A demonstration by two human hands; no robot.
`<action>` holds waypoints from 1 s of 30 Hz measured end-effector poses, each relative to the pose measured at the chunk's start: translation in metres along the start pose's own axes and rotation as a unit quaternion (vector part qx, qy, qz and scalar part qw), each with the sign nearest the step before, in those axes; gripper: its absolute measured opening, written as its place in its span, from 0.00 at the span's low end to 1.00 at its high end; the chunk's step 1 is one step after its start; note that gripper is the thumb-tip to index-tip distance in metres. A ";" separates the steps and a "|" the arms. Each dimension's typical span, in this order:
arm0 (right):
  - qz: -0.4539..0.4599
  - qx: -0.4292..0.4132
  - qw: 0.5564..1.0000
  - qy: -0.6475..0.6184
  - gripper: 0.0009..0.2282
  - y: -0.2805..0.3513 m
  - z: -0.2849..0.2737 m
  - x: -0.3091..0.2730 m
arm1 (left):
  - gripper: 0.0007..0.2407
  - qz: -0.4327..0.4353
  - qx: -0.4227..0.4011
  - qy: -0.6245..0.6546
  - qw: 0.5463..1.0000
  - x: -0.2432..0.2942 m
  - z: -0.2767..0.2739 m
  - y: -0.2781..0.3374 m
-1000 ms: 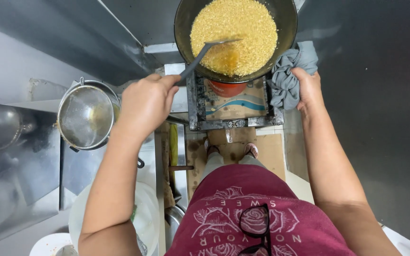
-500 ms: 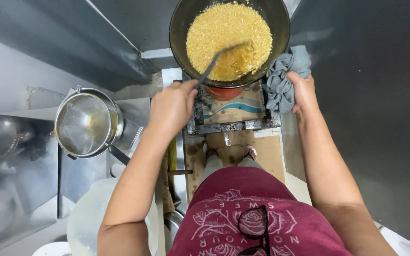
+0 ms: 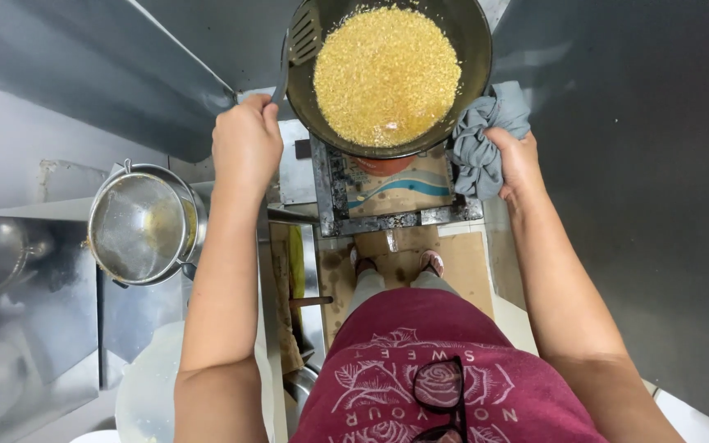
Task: Stirring and frying grains or small food items in a large pan on a stove.
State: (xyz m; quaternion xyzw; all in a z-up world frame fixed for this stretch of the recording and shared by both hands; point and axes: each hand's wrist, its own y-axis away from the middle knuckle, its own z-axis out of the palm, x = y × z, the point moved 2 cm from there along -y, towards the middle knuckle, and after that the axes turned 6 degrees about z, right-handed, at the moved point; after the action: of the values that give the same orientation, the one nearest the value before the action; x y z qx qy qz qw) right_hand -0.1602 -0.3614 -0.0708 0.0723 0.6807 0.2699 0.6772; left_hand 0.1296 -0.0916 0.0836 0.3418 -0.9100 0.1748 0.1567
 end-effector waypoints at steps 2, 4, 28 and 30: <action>0.002 0.003 1.000 -0.003 0.28 0.003 0.003 -0.001 | 0.11 0.005 -0.002 0.003 1.000 -0.009 0.016 -0.018; 0.002 0.006 1.000 -0.006 0.28 0.006 0.003 -0.008 | 0.11 0.011 -0.003 0.007 1.000 -0.009 0.023 -0.037; 0.088 -0.031 0.996 0.012 0.17 0.014 0.002 -0.024 | 0.06 0.200 -0.227 0.042 0.952 0.031 0.020 -0.125; 0.084 -0.038 0.996 -0.003 0.16 0.013 0.003 -0.023 | 0.06 0.234 -0.242 -0.005 0.941 0.035 0.012 -0.119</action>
State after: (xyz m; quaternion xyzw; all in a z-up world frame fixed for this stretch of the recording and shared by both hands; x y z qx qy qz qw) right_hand -0.1595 -0.3605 -0.0438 0.1044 0.6592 0.3512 0.6567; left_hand 0.1834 -0.2007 0.1118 0.0714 -0.9800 -0.0210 0.1847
